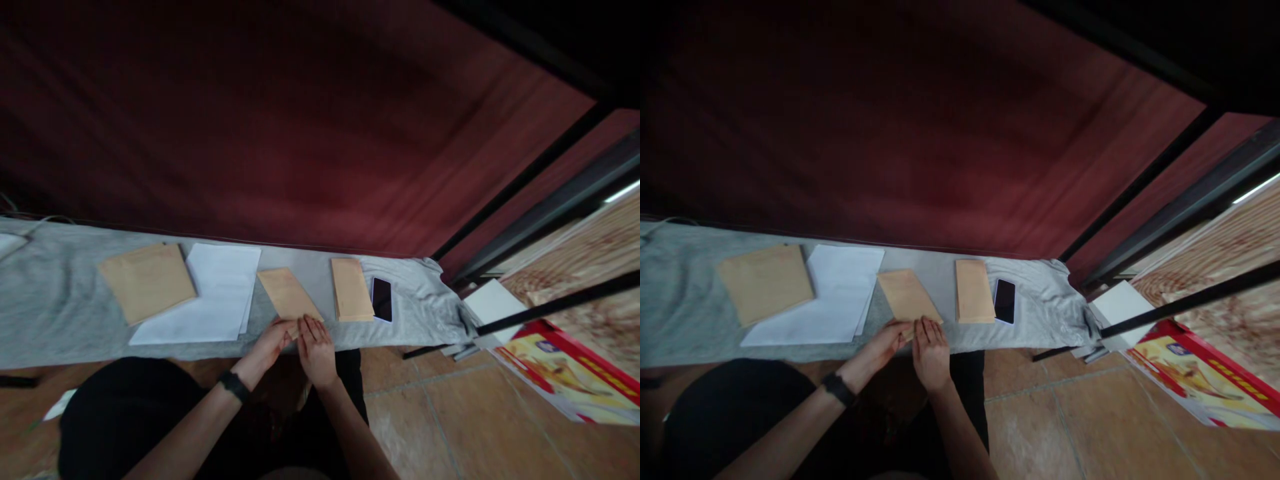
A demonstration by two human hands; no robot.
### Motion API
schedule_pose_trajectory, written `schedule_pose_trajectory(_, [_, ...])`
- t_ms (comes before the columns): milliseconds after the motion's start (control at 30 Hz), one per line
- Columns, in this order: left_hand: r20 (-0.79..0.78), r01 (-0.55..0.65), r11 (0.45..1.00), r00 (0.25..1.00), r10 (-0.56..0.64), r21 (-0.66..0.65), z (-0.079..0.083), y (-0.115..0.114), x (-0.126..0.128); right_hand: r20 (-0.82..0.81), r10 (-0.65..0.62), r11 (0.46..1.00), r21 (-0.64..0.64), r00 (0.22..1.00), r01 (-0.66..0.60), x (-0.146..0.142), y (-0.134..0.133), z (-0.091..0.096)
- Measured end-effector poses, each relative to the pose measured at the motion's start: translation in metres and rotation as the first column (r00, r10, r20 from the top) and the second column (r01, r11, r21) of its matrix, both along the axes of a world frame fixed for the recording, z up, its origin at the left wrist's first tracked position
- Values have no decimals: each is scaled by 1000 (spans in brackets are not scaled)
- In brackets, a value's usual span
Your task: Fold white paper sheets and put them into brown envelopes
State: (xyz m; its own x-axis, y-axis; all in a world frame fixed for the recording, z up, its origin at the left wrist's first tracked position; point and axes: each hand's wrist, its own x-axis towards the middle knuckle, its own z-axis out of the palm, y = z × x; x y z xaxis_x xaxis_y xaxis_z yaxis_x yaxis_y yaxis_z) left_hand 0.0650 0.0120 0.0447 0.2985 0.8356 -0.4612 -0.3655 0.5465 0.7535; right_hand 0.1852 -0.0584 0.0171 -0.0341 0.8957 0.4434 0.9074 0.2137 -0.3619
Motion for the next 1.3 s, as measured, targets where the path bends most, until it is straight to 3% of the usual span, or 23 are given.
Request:
schedule_pose_trajectory(100, [88, 57, 998, 995, -55, -15, 4, 0, 2, -131, -43, 999, -22, 991, 40, 8, 3, 1])
schedule_pose_trajectory(167, [132, 154, 988, 980, -149, -27, 7, 2, 1, -347, -134, 991, -36, 928, 129, 19, 9, 5])
schedule_pose_trajectory(233, [91, 190, 982, 978, -187, -23, 8, 3, -3, -620, -255, 959, -67, 742, 275, 36, 18, 9])
schedule_pose_trajectory(300, [-6, 166, 986, 986, -166, 4, 6, 3, -8, -843, -306, 915, -131, 443, 383, 58, 25, 11])
schedule_pose_trajectory(367, [-77, 143, 989, 987, -140, 32, 0, 2, -15, -946, -267, 910, -184, 184, 372, 80, 29, 11])
schedule_pose_trajectory(467, [-111, 131, 990, 986, -125, 49, -8, -1, -22, -967, -249, 906, -251, -51, 342, 108, 27, 5])
schedule_pose_trajectory(533, [-126, 132, 990, 984, -124, 57, -11, -3, -25, -952, -275, 886, -305, -135, 349, 120, 22, 0])
schedule_pose_trajectory(867, [-246, 137, 983, 964, -103, 124, -18, -11, -30, -913, -361, 840, -406, -189, 359, 129, 16, -13])
schedule_pose_trajectory(967, [-393, 176, 945, 918, -55, 277, -20, -12, -38, -901, -391, 837, -433, -188, 334, 131, 12, -11])
schedule_pose_trajectory(1000, [-474, 205, 904, 881, -4, 374, -19, -11, -43, -894, -408, 836, -447, -183, 318, 131, 10, -11])
schedule_pose_trajectory(1067, [-633, 306, 771, 758, 158, 558, -16, -11, -55, -876, -454, 831, -482, -162, 278, 133, 5, -10])
schedule_pose_trajectory(1133, [-733, 433, 636, 594, 332, 639, -15, -11, -71, -850, -509, 816, -526, -135, 239, 134, 1, -11])
schedule_pose_trajectory(1167, [-756, 480, 593, 508, 412, 646, -16, -11, -81, -834, -538, 803, -551, -121, 226, 134, -1, -12])
schedule_pose_trajectory(1233, [-773, 548, 554, 350, 528, 627, -22, -10, -101, -810, -581, 782, -584, -84, 217, 130, -3, -15])
schedule_pose_trajectory(1300, [-774, 594, 546, 226, 591, 591, -33, -11, -123, -819, -574, 796, -561, -14, 227, 123, -5, -17])
